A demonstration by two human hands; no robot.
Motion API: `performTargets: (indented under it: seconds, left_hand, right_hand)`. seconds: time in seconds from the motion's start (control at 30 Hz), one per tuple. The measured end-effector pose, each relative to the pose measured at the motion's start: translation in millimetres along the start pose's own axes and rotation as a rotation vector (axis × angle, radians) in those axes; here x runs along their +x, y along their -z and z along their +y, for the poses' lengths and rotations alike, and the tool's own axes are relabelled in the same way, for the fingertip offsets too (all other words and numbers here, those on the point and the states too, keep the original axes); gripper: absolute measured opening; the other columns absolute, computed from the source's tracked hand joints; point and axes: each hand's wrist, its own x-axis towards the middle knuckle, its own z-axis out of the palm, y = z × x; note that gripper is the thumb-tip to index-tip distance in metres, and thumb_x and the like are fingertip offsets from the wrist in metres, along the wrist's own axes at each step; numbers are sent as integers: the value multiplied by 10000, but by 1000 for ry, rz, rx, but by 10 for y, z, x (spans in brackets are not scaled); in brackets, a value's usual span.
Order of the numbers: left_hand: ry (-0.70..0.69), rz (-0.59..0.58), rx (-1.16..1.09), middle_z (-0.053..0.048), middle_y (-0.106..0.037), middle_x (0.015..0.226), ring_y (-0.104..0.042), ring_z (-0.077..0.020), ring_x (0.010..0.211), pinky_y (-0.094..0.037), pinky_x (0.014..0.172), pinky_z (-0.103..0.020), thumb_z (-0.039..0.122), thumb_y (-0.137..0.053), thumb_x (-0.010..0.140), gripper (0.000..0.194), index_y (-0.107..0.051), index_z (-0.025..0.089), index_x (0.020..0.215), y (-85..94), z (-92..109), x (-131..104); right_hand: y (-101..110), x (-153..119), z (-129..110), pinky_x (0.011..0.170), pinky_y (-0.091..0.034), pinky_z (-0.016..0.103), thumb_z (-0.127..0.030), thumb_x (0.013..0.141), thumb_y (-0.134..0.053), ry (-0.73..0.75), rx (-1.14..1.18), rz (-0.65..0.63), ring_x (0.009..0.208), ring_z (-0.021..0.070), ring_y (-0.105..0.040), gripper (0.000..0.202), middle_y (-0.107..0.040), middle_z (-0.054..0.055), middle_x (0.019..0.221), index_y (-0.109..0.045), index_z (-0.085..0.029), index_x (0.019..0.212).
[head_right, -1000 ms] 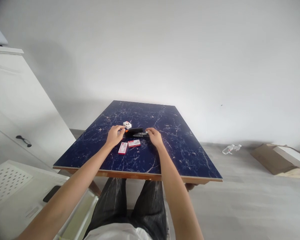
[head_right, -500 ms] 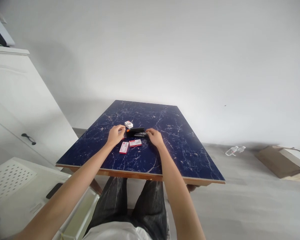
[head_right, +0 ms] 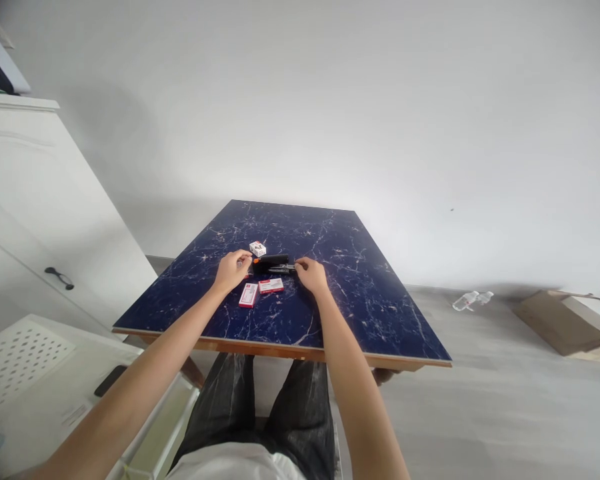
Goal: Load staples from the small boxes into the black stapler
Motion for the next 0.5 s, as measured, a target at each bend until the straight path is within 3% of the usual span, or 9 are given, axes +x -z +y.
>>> performTargets:
  seconds: [0.17, 0.3, 0.5]
  left_hand:
    - [-16, -42, -1, -76, -768, 1046, -664, -269, 1003, -515, 917, -399, 312, -537, 965, 272, -737, 221, 1126, -16, -13, 8]
    - [-93, -158, -14, -71, -732, 1229, -606, -302, 1182, -489, 1007, -426, 379, -658, 910, 398, -699, 251, 1285, -40, -22, 21]
    - [-77, -221, 4, -104, -722, 1229, -583, -323, 1194, -471, 1027, -478, 263, -646, 914, 393, -685, 238, 1305, -87, -81, 44]
  right_hand:
    - [16, 8, 9, 974, -510, 321, -267, 910, -525, -23, -23, 29, 1008, 210, -714, 297, -789, 29, 1056, -781, -256, 1059]
    - [53, 20, 46, 1054, -476, 334, -146, 865, -444, -45, -72, 68, 1096, 215, -694, 418, -775, 43, 1132, -784, -233, 1092]
    - [87, -8, 92, 1086, -446, 352, -78, 775, -489, -8, -171, 21, 1155, 243, -642, 482, -768, 28, 1164, -791, -236, 1116]
